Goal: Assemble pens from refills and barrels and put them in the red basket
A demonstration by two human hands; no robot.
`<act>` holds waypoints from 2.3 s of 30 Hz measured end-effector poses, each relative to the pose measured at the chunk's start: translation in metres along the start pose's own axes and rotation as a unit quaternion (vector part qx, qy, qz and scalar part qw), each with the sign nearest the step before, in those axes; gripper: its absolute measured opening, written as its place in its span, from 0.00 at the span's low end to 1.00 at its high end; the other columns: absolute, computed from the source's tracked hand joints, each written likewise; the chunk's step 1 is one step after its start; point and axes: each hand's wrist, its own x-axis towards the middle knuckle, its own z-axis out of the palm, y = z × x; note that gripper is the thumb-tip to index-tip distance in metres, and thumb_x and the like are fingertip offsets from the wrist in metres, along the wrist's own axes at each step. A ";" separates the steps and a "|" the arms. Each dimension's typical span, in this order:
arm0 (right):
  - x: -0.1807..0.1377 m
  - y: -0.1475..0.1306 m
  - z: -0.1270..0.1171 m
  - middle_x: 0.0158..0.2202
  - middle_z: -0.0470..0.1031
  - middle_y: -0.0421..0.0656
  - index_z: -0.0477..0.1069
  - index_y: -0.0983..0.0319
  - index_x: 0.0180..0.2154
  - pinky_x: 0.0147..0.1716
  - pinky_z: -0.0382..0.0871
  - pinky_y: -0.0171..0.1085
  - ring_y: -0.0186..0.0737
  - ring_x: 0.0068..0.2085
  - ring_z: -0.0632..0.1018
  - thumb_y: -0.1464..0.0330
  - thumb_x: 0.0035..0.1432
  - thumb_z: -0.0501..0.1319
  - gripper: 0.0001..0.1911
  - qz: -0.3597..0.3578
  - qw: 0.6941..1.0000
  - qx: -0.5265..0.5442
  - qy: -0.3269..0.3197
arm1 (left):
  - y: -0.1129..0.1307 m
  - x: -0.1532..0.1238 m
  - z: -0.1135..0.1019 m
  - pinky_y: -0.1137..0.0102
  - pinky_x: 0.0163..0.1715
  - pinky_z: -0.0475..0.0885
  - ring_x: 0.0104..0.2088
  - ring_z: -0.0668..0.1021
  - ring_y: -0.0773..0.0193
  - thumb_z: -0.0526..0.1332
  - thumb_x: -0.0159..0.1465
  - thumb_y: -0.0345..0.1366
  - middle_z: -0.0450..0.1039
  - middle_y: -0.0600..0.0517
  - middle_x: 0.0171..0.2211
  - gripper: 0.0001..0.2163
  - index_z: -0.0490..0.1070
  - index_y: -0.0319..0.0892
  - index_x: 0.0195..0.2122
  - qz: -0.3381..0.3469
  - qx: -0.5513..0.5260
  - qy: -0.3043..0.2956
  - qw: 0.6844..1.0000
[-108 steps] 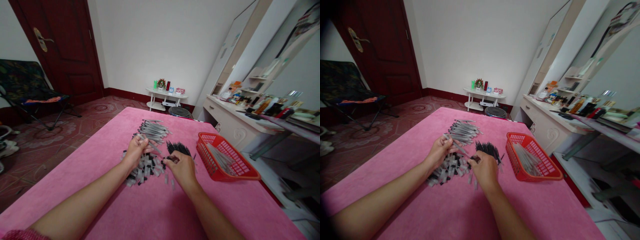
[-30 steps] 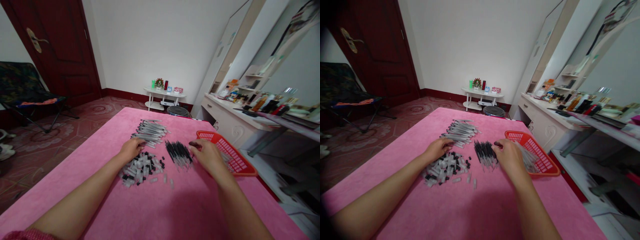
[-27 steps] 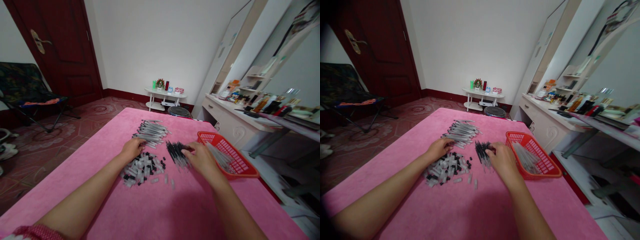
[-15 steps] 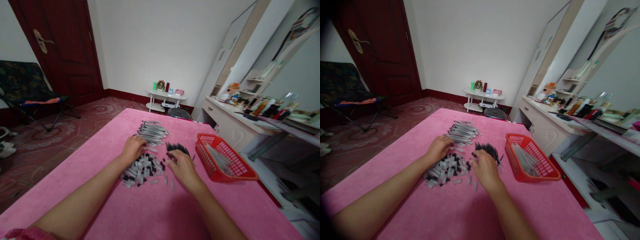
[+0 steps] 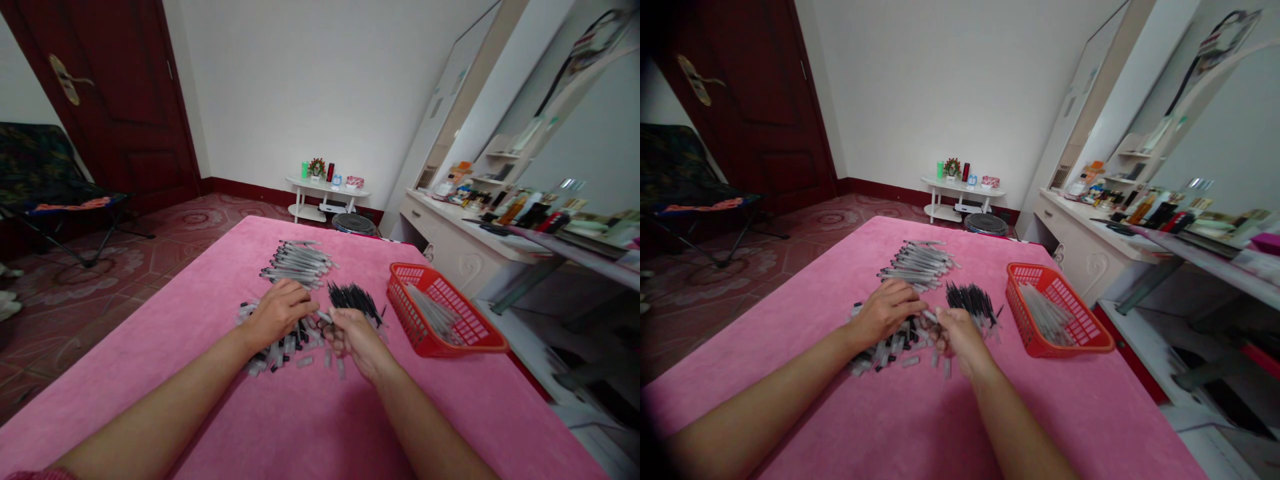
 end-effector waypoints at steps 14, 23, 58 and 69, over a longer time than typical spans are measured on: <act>-0.003 -0.006 0.000 0.18 0.68 0.38 0.71 0.65 0.22 0.18 0.59 0.30 0.30 0.19 0.67 0.67 0.52 0.58 0.10 -0.155 0.960 -0.233 0.029 | -0.002 -0.002 -0.004 0.69 0.30 0.57 0.30 0.69 0.64 0.50 0.64 0.34 0.70 0.50 0.27 0.11 0.72 0.42 0.36 -0.026 -0.030 -0.107 0.993; -0.012 -0.013 -0.003 0.28 0.75 0.44 0.74 0.64 0.31 0.30 0.61 0.33 0.36 0.30 0.74 0.73 0.58 0.56 0.09 -0.359 0.768 -0.527 0.063 | 0.002 0.004 -0.009 0.72 0.25 0.53 0.23 0.67 0.67 0.50 0.63 0.34 0.67 0.55 0.21 0.11 0.67 0.41 0.26 -0.155 -0.098 -0.205 0.961; -0.002 0.002 0.010 0.34 0.76 0.42 0.74 0.61 0.38 0.36 0.63 0.33 0.38 0.36 0.74 0.64 0.58 0.56 0.11 -0.232 0.903 -0.355 0.067 | -0.007 0.010 -0.004 0.63 0.47 0.69 0.42 0.78 0.62 0.64 0.57 0.34 0.74 0.48 0.42 0.12 0.60 0.42 0.37 -0.376 -0.729 0.180 0.543; 0.002 0.003 0.009 0.20 0.70 0.40 0.71 0.63 0.23 0.23 0.61 0.32 0.33 0.23 0.68 0.61 0.50 0.60 0.12 -0.165 0.972 -0.145 0.088 | 0.001 0.007 0.008 0.68 0.39 0.74 0.44 0.78 0.59 0.65 0.56 0.33 0.74 0.49 0.44 0.13 0.59 0.43 0.36 -0.395 -0.739 0.167 0.520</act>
